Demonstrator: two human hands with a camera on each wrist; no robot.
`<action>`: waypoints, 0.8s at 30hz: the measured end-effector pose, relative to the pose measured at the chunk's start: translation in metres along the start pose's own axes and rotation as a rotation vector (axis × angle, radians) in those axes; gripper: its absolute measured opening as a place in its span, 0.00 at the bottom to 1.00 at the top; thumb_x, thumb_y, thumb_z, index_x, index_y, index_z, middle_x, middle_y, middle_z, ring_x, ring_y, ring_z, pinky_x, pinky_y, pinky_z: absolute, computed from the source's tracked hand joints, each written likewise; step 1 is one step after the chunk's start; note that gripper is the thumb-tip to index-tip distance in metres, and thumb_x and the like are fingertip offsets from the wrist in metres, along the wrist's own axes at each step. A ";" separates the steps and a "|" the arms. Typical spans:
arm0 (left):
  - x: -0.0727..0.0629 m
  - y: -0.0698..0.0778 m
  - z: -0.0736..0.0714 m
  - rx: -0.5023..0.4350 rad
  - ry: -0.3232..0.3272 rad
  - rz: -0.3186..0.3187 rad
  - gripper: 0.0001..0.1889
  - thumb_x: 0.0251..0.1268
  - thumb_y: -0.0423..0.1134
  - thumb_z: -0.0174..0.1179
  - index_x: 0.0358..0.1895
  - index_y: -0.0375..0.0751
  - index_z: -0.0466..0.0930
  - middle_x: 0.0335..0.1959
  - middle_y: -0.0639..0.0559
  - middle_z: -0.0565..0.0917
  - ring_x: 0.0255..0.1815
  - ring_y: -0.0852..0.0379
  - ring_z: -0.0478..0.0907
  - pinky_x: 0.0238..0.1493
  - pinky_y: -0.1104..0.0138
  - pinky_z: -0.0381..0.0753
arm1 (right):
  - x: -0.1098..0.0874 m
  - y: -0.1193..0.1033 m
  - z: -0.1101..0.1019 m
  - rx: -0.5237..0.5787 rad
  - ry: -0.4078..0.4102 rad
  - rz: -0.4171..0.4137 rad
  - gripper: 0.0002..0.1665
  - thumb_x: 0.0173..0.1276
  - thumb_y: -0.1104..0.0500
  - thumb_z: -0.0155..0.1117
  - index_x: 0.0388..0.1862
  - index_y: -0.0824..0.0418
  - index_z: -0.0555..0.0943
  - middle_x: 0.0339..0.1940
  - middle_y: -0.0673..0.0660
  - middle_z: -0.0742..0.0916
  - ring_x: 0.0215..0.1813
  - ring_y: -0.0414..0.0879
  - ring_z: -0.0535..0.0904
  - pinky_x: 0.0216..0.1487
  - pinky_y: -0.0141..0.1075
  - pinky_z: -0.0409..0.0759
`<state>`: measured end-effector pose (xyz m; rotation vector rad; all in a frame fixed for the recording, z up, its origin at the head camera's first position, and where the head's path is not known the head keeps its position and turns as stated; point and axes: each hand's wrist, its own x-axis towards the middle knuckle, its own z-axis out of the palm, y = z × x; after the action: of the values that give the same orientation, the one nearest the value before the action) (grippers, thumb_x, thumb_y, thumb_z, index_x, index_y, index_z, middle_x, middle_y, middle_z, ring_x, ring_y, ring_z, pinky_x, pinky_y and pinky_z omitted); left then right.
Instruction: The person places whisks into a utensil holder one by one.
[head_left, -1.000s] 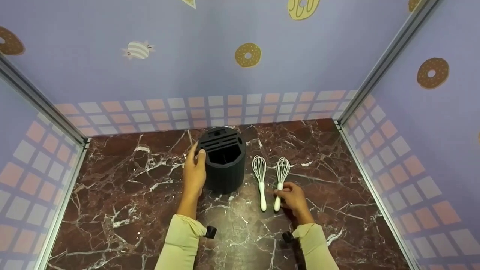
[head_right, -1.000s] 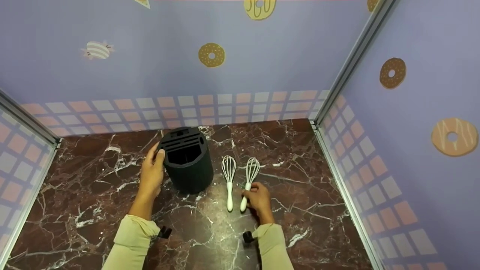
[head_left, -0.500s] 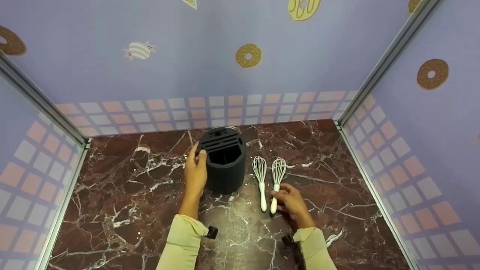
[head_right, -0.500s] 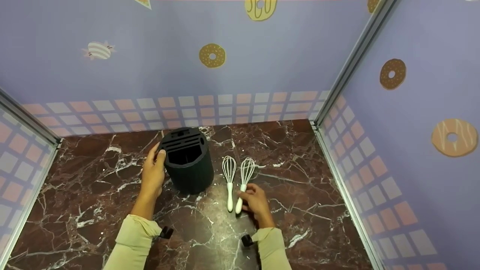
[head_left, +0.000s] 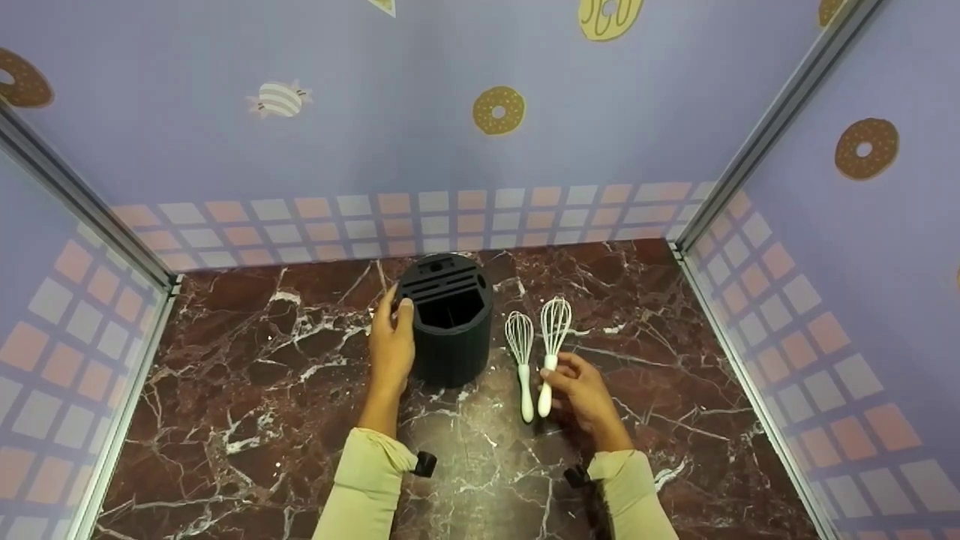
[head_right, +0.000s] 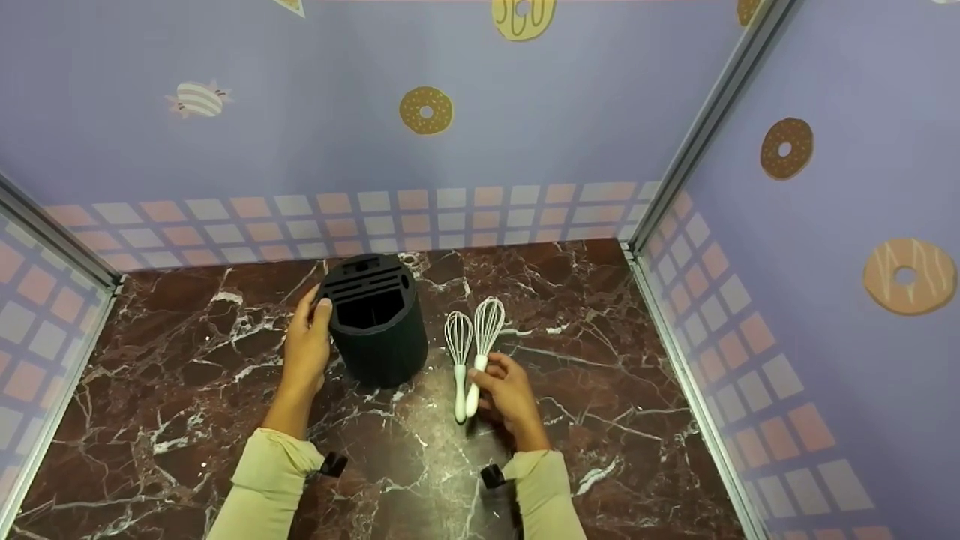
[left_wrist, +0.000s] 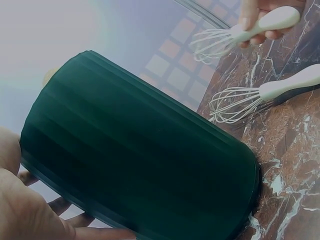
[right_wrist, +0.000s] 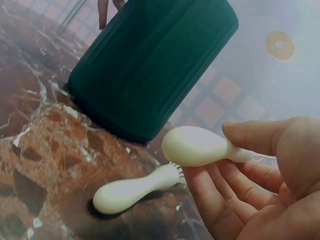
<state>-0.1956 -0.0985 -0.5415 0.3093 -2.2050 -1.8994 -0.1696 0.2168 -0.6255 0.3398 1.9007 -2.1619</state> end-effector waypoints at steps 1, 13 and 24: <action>0.000 0.000 0.000 -0.001 0.002 0.003 0.28 0.87 0.50 0.50 0.82 0.45 0.65 0.80 0.41 0.68 0.76 0.39 0.69 0.73 0.44 0.70 | 0.000 -0.002 0.001 0.007 -0.004 -0.006 0.28 0.71 0.68 0.71 0.67 0.70 0.72 0.44 0.61 0.89 0.43 0.54 0.89 0.36 0.43 0.89; 0.001 -0.001 0.000 -0.003 -0.006 -0.006 0.29 0.86 0.52 0.50 0.82 0.48 0.65 0.79 0.42 0.69 0.75 0.41 0.70 0.73 0.45 0.70 | -0.004 -0.027 0.017 0.084 -0.105 -0.085 0.22 0.71 0.71 0.68 0.61 0.70 0.73 0.41 0.57 0.86 0.42 0.56 0.89 0.37 0.46 0.90; 0.002 -0.002 0.001 -0.005 0.000 -0.004 0.29 0.86 0.52 0.50 0.82 0.47 0.66 0.79 0.43 0.70 0.75 0.41 0.70 0.74 0.45 0.70 | -0.009 -0.050 0.030 0.113 -0.155 -0.076 0.25 0.71 0.71 0.67 0.64 0.69 0.72 0.42 0.57 0.85 0.37 0.50 0.87 0.36 0.42 0.89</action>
<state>-0.1973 -0.0984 -0.5436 0.3138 -2.2008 -1.9069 -0.1781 0.1932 -0.5724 0.1175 1.7394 -2.2775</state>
